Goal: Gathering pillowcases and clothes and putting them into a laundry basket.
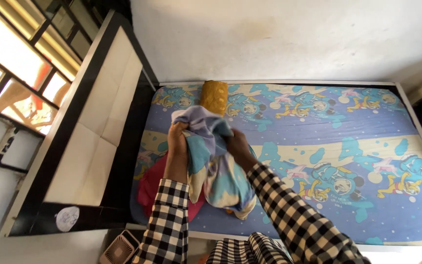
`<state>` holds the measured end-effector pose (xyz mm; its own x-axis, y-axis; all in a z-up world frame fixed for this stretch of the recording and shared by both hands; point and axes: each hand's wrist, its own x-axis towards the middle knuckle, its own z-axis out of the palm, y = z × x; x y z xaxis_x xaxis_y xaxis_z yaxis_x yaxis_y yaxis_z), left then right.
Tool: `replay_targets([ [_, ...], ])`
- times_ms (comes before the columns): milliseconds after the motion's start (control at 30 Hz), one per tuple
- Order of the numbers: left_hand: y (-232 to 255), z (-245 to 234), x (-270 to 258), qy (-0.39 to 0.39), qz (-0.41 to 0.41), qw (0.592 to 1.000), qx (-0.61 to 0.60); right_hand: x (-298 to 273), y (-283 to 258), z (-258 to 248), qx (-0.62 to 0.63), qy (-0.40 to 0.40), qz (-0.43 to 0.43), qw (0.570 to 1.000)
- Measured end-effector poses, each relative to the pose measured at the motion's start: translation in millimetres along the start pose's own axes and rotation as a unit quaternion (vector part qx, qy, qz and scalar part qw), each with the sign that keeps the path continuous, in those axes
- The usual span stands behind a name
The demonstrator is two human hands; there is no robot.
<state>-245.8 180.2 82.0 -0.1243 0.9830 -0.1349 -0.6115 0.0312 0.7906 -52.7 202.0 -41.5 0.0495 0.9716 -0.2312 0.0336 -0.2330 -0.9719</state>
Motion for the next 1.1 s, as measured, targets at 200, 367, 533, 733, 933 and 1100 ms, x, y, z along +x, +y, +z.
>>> replay_targets([
  [200,17,-84,19,0.012,0.095,0.992,-0.077,-6,-67,51,0.23,-0.09,0.034,0.968],
  [367,43,-116,-6,0.03,0.124,0.988,-0.089,-13,-68,94,0.212,-0.123,0.03,0.969],
  [533,64,-136,-30,0.065,0.124,0.984,-0.107,-23,-80,139,0.198,-0.136,0.047,0.969],
  [733,69,-149,-52,0.078,0.08,0.994,0.012,-28,-93,178,0.271,-0.177,-0.027,0.946],
  [933,29,-148,-43,0.05,0.009,0.988,0.149,-33,-113,182,0.337,-0.205,-0.08,0.915],
  [1100,-19,-141,-2,0.093,-0.037,0.948,0.303,-42,-136,157,0.37,-0.22,-0.109,0.896],
])
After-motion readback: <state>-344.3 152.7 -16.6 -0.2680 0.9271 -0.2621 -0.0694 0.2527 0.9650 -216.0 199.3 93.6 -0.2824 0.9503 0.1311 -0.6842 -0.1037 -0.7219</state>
